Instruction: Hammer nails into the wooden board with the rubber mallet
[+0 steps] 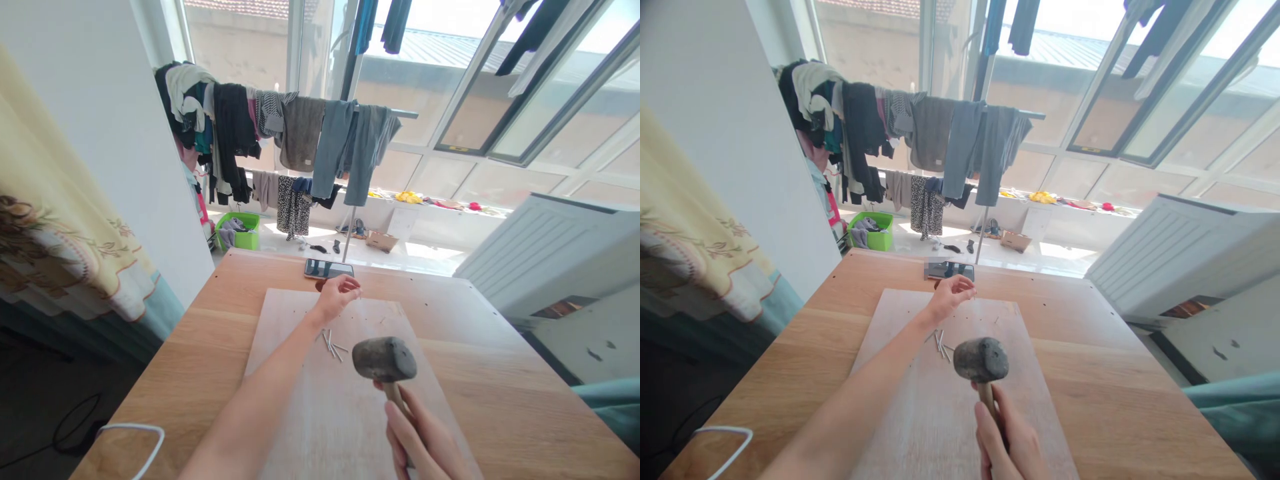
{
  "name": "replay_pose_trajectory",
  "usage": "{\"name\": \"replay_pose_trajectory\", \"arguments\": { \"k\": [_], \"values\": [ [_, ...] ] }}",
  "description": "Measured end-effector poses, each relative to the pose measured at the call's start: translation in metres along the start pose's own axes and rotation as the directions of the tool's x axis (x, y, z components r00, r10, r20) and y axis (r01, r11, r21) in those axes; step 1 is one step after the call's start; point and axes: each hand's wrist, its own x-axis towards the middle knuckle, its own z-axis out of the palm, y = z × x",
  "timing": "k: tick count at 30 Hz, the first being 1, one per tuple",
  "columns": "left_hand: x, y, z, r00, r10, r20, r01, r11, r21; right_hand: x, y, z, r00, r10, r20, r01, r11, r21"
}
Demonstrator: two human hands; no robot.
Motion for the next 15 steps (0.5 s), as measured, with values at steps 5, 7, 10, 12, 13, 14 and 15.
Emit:
{"name": "replay_pose_trajectory", "arguments": {
  "k": [5, 7, 10, 12, 13, 14, 15],
  "values": [
    [-0.004, -0.008, 0.006, 0.991, 0.065, 0.113, -0.093, 0.961, 0.261, 0.016, 0.003, -0.03, 0.995, -0.029, -0.097, 0.02, 0.995, -0.098],
    [-0.006, -0.009, 0.007, 0.987, 0.069, 0.147, -0.108, 0.953, 0.283, 0.021, 0.007, -0.029, 0.995, -0.039, -0.097, 0.027, 0.992, -0.122],
    [-0.008, -0.01, 0.008, 0.976, 0.072, 0.208, -0.137, 0.938, 0.319, 0.026, 0.013, -0.026, 0.998, -0.014, -0.066, 0.005, 0.99, -0.141],
    [-0.009, -0.01, 0.009, 0.968, 0.074, 0.242, -0.154, 0.93, 0.333, 0.027, 0.017, -0.026, 0.999, -0.026, -0.044, 0.02, 0.991, -0.131],
    [-0.009, -0.011, 0.009, 0.963, 0.08, 0.256, -0.167, 0.926, 0.34, 0.027, 0.019, -0.026, 0.998, -0.038, -0.042, 0.032, 0.992, -0.119],
    [-0.009, -0.011, 0.009, 0.959, 0.089, 0.268, -0.182, 0.92, 0.346, 0.027, 0.022, -0.027, 0.998, -0.05, -0.047, 0.044, 0.993, -0.109],
    [-0.01, -0.012, 0.009, 0.956, 0.099, 0.278, -0.197, 0.915, 0.352, 0.027, 0.023, -0.027, 0.997, -0.061, -0.056, 0.055, 0.993, -0.1]
  ]
}}
